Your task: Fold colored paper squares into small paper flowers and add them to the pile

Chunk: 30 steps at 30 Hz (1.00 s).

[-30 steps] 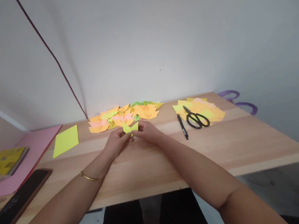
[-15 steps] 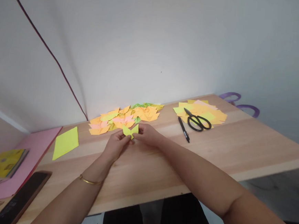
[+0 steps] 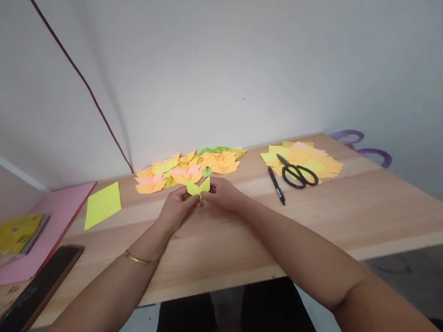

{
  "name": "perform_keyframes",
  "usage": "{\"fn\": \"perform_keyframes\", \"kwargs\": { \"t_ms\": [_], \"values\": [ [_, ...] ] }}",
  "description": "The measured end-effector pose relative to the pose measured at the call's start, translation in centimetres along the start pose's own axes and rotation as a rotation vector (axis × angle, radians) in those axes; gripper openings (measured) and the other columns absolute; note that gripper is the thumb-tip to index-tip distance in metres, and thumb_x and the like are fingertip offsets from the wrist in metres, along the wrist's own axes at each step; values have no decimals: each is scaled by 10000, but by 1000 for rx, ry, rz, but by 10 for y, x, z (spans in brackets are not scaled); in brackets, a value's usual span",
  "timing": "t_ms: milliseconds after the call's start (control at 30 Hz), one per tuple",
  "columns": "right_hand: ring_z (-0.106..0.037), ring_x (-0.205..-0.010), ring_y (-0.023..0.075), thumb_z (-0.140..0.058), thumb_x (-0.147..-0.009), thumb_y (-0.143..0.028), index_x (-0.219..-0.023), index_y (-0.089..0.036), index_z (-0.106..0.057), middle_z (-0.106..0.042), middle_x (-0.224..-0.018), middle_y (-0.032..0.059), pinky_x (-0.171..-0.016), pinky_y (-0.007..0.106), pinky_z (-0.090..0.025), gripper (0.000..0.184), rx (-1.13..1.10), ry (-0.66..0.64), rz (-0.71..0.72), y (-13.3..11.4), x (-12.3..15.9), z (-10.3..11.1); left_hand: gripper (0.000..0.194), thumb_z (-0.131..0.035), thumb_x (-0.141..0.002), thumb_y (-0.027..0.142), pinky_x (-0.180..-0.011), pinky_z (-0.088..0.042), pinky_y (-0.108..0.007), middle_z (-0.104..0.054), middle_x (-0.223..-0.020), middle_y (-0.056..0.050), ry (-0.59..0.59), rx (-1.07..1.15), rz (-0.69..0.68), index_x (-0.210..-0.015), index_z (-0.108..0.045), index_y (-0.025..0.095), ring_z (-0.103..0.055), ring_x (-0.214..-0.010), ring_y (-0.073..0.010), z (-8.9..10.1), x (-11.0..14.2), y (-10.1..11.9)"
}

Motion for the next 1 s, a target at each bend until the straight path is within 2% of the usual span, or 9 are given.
{"fn": "perform_keyframes", "kwargs": {
  "t_ms": [133,300,533,767,1000],
  "values": [
    [-603,-830,169,-505,-733,-170,-863,-175,-624,-645,-852,25,-774,298,-473,176,-36,-37,32,-3,1,-2,213,-648,-710,302,-631,-442,-240,-641,-647,-17,-26,32,7,-855,-634,146,-580,-603,-125,-2,0,-1],
    [-605,-854,171,-543,-753,-213,-966,-168,-616,-649,-896,31,-787,301,-473,230,-70,-69,17,0,1,-4,221,-651,-714,329,-610,-424,-236,-618,-606,-3,-12,33,13,-832,-626,143,-557,-575,-118,-1,-1,-2],
    [-598,-850,175,-524,-801,-268,-895,-161,-620,-641,-818,23,-797,307,-460,172,-45,-143,42,-10,5,-7,213,-660,-721,325,-622,-416,-235,-585,-580,7,-74,108,-11,-811,-639,133,-532,-579,-106,-4,-1,3],
    [-587,-800,160,-559,-786,-285,-919,-157,-620,-625,-861,31,-749,295,-463,194,-120,-63,64,-8,2,-3,245,-691,-695,313,-649,-443,-247,-625,-658,-20,-49,219,38,-846,-635,128,-565,-593,-108,-4,-1,-1],
    [-600,-777,163,-560,-776,-294,-867,-165,-616,-636,-796,24,-745,300,-472,167,-87,-82,35,-7,3,-8,247,-656,-734,328,-611,-421,-227,-614,-650,-22,-43,92,18,-873,-635,125,-545,-593,-103,-4,1,4]
  ]
}}
Point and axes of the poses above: each hand's wrist, its own x-axis away from the middle knuckle, its own z-axis out of the back of the hand, y = z × x, the point moved 9 cm from there along -x, towards the middle knuckle
